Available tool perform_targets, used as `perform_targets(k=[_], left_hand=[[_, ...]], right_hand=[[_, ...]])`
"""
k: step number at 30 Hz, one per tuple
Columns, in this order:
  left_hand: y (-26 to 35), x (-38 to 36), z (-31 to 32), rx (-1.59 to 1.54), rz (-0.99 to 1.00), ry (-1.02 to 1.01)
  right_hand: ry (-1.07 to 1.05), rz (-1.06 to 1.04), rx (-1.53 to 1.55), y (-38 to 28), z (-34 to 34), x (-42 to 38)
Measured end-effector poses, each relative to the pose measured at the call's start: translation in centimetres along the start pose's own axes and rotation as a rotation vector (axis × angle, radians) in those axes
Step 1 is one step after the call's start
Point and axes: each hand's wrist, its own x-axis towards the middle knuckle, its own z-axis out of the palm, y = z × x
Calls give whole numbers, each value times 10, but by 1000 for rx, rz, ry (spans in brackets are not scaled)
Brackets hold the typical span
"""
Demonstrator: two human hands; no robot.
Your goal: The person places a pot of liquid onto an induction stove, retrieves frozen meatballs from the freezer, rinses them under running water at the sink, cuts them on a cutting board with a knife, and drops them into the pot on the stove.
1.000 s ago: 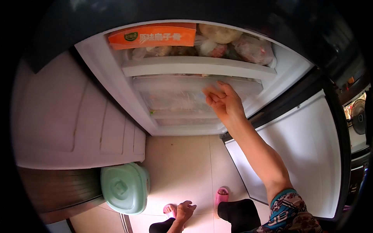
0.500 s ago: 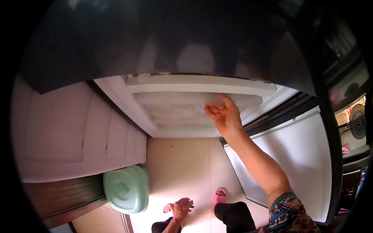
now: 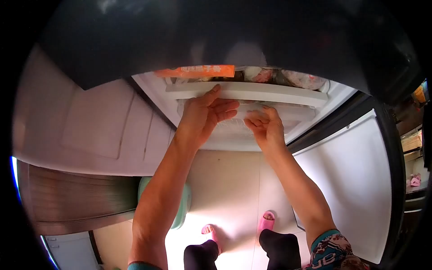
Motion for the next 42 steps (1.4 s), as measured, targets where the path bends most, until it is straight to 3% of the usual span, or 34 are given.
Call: perform_targets(k=[7, 13, 16, 22, 29, 32, 35, 39, 41, 42], left_hand=[[-7, -9, 3, -24, 26, 24], [-12, -11, 3, 21, 25, 49], [-8, -9, -6, -20, 44, -35], [-13, -4, -2, 22, 153, 5], [-8, 18, -1, 47, 9, 55], [-6, 16, 1, 45, 50, 101], [-8, 17, -9, 48, 51, 26], [-7, 17, -18, 16, -32, -16], [-10, 7, -24, 96, 92, -54], [-11, -3, -19, 86, 78, -61]], right_hand=[[105, 36, 31, 0, 1, -31], [-52, 43, 28, 13, -16, -57], [46, 55, 4, 16, -8, -64], [1, 19, -9, 21, -8, -63], [-30, 16, 93, 27, -26, -85], [-3, 47, 27, 34, -24, -104], [-82, 34, 28, 34, -30, -103], [20, 78, 41, 23, -19, -108], [80, 239, -294, 6, -17, -116], [98, 236, -296, -5, -19, -123]])
